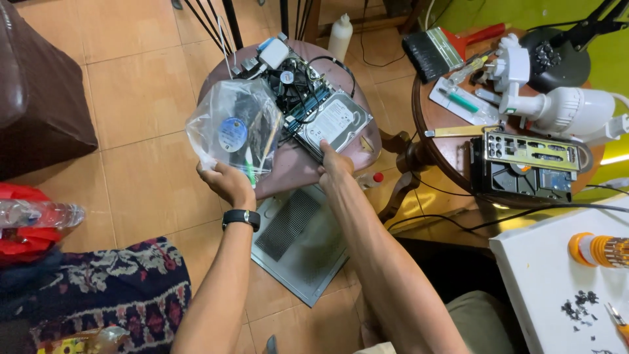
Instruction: Selecting a hard drive and attempting to install it into the drive bay of a desktop computer case.
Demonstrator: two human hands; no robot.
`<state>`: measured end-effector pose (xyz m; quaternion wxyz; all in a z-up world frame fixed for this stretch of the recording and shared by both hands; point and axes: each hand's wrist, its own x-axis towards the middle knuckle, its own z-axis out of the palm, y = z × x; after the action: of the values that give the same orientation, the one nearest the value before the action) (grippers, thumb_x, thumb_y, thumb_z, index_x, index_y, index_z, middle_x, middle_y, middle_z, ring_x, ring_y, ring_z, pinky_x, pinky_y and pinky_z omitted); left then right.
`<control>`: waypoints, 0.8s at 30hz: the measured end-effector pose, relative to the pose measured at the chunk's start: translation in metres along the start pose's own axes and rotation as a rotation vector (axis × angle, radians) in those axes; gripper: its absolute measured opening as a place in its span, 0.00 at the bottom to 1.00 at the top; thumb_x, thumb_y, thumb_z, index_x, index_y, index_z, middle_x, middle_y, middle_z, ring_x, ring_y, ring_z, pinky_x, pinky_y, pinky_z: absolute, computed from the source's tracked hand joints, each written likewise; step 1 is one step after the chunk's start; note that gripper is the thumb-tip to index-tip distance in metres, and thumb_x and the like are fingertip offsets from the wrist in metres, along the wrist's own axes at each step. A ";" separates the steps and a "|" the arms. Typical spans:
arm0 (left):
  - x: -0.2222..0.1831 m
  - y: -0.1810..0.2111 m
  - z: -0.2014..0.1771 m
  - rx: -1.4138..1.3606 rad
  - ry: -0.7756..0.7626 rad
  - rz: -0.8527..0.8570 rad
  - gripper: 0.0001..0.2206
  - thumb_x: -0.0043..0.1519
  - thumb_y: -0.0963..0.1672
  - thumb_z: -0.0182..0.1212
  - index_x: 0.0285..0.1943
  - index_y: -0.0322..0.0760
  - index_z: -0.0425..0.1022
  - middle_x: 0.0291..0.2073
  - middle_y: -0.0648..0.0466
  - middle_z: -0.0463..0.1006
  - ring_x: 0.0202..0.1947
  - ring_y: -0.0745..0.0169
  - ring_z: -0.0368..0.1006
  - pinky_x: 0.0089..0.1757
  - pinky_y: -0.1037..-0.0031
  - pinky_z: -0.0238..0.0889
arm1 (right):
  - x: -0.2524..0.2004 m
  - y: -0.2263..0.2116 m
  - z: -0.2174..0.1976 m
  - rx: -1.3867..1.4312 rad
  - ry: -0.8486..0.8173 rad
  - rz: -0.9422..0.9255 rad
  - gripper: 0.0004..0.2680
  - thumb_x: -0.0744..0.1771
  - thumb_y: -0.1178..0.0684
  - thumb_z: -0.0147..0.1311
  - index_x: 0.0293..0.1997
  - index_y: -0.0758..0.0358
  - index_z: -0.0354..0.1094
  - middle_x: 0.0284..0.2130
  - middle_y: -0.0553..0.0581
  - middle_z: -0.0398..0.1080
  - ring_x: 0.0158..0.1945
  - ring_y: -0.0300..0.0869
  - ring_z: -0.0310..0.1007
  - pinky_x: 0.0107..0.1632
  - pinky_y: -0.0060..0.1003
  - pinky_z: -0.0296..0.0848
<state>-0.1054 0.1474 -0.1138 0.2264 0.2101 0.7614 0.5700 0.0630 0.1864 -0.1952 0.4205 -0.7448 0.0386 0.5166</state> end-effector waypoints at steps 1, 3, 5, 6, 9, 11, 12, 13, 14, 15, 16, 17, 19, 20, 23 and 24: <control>0.004 -0.004 0.003 -0.004 0.003 0.002 0.20 0.71 0.42 0.36 0.70 0.22 0.53 0.66 0.30 0.59 0.67 0.29 0.59 0.65 0.47 0.52 | 0.000 -0.001 0.000 0.000 -0.004 -0.003 0.30 0.61 0.47 0.71 0.62 0.82 0.60 0.57 0.77 0.65 0.44 0.56 0.80 0.41 0.38 0.82; 0.010 -0.016 0.008 0.097 0.017 -0.054 0.19 0.70 0.43 0.37 0.70 0.30 0.54 0.66 0.35 0.62 0.68 0.33 0.60 0.64 0.49 0.55 | 0.003 0.002 -0.002 0.030 -0.015 -0.001 0.31 0.60 0.46 0.73 0.61 0.82 0.61 0.56 0.76 0.66 0.45 0.54 0.80 0.41 0.37 0.81; 0.001 -0.003 0.004 0.117 0.028 -0.083 0.19 0.70 0.44 0.36 0.69 0.30 0.55 0.66 0.35 0.63 0.67 0.32 0.61 0.64 0.48 0.56 | -0.004 0.004 -0.005 0.037 -0.019 -0.007 0.32 0.60 0.46 0.74 0.61 0.83 0.61 0.54 0.75 0.66 0.44 0.52 0.79 0.40 0.34 0.80; -0.003 0.006 0.005 0.127 0.036 -0.109 0.19 0.70 0.44 0.36 0.68 0.30 0.57 0.66 0.35 0.65 0.66 0.31 0.62 0.63 0.48 0.57 | -0.006 0.001 -0.005 0.050 -0.025 -0.023 0.32 0.59 0.47 0.75 0.60 0.83 0.61 0.53 0.74 0.66 0.43 0.50 0.79 0.39 0.32 0.79; -0.009 0.016 0.005 0.102 0.037 -0.130 0.22 0.71 0.45 0.34 0.72 0.26 0.52 0.68 0.35 0.61 0.69 0.34 0.58 0.64 0.51 0.53 | -0.008 0.010 -0.017 0.050 -0.038 -0.073 0.28 0.59 0.46 0.75 0.53 0.81 0.64 0.39 0.69 0.69 0.32 0.46 0.73 0.29 0.34 0.73; -0.014 0.019 0.007 0.085 0.048 -0.146 0.22 0.71 0.45 0.35 0.72 0.26 0.51 0.68 0.35 0.61 0.69 0.35 0.58 0.65 0.51 0.53 | -0.014 0.007 -0.024 0.020 -0.066 -0.085 0.30 0.58 0.45 0.75 0.57 0.80 0.63 0.43 0.68 0.68 0.36 0.45 0.75 0.31 0.34 0.73; -0.017 0.020 0.006 0.075 0.059 -0.164 0.22 0.71 0.45 0.36 0.71 0.25 0.51 0.68 0.36 0.61 0.69 0.36 0.58 0.65 0.51 0.52 | -0.018 0.008 -0.028 -0.012 -0.092 -0.091 0.32 0.58 0.44 0.75 0.60 0.79 0.62 0.47 0.67 0.68 0.39 0.45 0.76 0.33 0.35 0.73; -0.020 0.026 0.004 0.073 0.058 -0.160 0.22 0.71 0.45 0.36 0.71 0.25 0.51 0.68 0.36 0.61 0.69 0.36 0.58 0.65 0.51 0.52 | -0.018 0.010 -0.032 -0.008 -0.093 -0.092 0.32 0.58 0.44 0.75 0.60 0.79 0.62 0.47 0.67 0.68 0.39 0.45 0.76 0.33 0.35 0.73; -0.024 0.032 0.004 0.061 0.046 -0.151 0.21 0.71 0.45 0.38 0.70 0.24 0.53 0.66 0.34 0.62 0.69 0.33 0.58 0.64 0.49 0.52 | -0.016 0.011 -0.035 -0.004 -0.123 -0.111 0.31 0.59 0.44 0.75 0.59 0.78 0.63 0.47 0.65 0.67 0.39 0.44 0.73 0.34 0.34 0.73; -0.027 0.038 0.004 0.049 0.034 -0.141 0.21 0.71 0.45 0.40 0.69 0.23 0.55 0.65 0.33 0.62 0.68 0.30 0.58 0.63 0.46 0.53 | -0.015 0.011 -0.039 0.000 -0.153 -0.129 0.30 0.59 0.45 0.75 0.59 0.77 0.63 0.46 0.63 0.67 0.39 0.42 0.71 0.35 0.33 0.73; -0.027 0.033 0.008 0.045 0.032 -0.140 0.21 0.71 0.45 0.40 0.69 0.23 0.55 0.65 0.33 0.62 0.68 0.30 0.58 0.63 0.46 0.53 | -0.024 0.009 -0.043 0.001 -0.153 -0.133 0.30 0.59 0.45 0.75 0.59 0.77 0.63 0.46 0.63 0.67 0.39 0.42 0.71 0.35 0.33 0.73; -0.026 0.027 0.012 -0.028 -0.014 -0.130 0.22 0.70 0.46 0.44 0.69 0.24 0.56 0.66 0.31 0.61 0.69 0.30 0.57 0.64 0.46 0.50 | -0.032 0.006 -0.046 0.060 -0.194 -0.127 0.26 0.60 0.48 0.73 0.55 0.76 0.63 0.43 0.60 0.64 0.37 0.41 0.68 0.34 0.30 0.74; -0.036 0.039 0.011 -0.105 -0.061 -0.118 0.22 0.69 0.46 0.47 0.68 0.25 0.57 0.66 0.30 0.60 0.70 0.30 0.55 0.65 0.46 0.47 | -0.043 -0.001 -0.050 0.120 -0.236 -0.126 0.22 0.61 0.51 0.71 0.52 0.75 0.63 0.41 0.58 0.62 0.35 0.40 0.65 0.33 0.27 0.75; -0.048 0.054 0.002 -0.108 -0.119 -0.057 0.25 0.67 0.47 0.50 0.67 0.23 0.57 0.65 0.29 0.60 0.69 0.32 0.55 0.65 0.48 0.45 | -0.045 -0.002 -0.054 0.170 -0.279 -0.109 0.26 0.62 0.52 0.71 0.57 0.80 0.59 0.48 0.67 0.61 0.45 0.48 0.68 0.43 0.40 0.76; -0.068 0.078 -0.019 -0.112 -0.214 0.040 0.29 0.65 0.49 0.54 0.66 0.20 0.56 0.63 0.28 0.59 0.69 0.33 0.53 0.66 0.51 0.42 | -0.050 -0.005 -0.062 0.264 -0.348 -0.097 0.29 0.62 0.56 0.70 0.62 0.87 0.53 0.56 0.80 0.59 0.57 0.60 0.70 0.55 0.55 0.76; -0.071 0.083 -0.025 -0.112 -0.252 0.078 0.30 0.64 0.50 0.55 0.66 0.18 0.55 0.62 0.27 0.58 0.70 0.31 0.51 0.67 0.50 0.40 | -0.051 -0.007 -0.063 0.310 -0.376 -0.101 0.28 0.63 0.59 0.69 0.62 0.88 0.52 0.57 0.82 0.57 0.58 0.63 0.69 0.56 0.58 0.76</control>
<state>-0.0568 0.1088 -0.0200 0.3091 0.2965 0.6851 0.5892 0.0888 0.1296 -0.1429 0.5546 -0.5632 0.0012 0.6126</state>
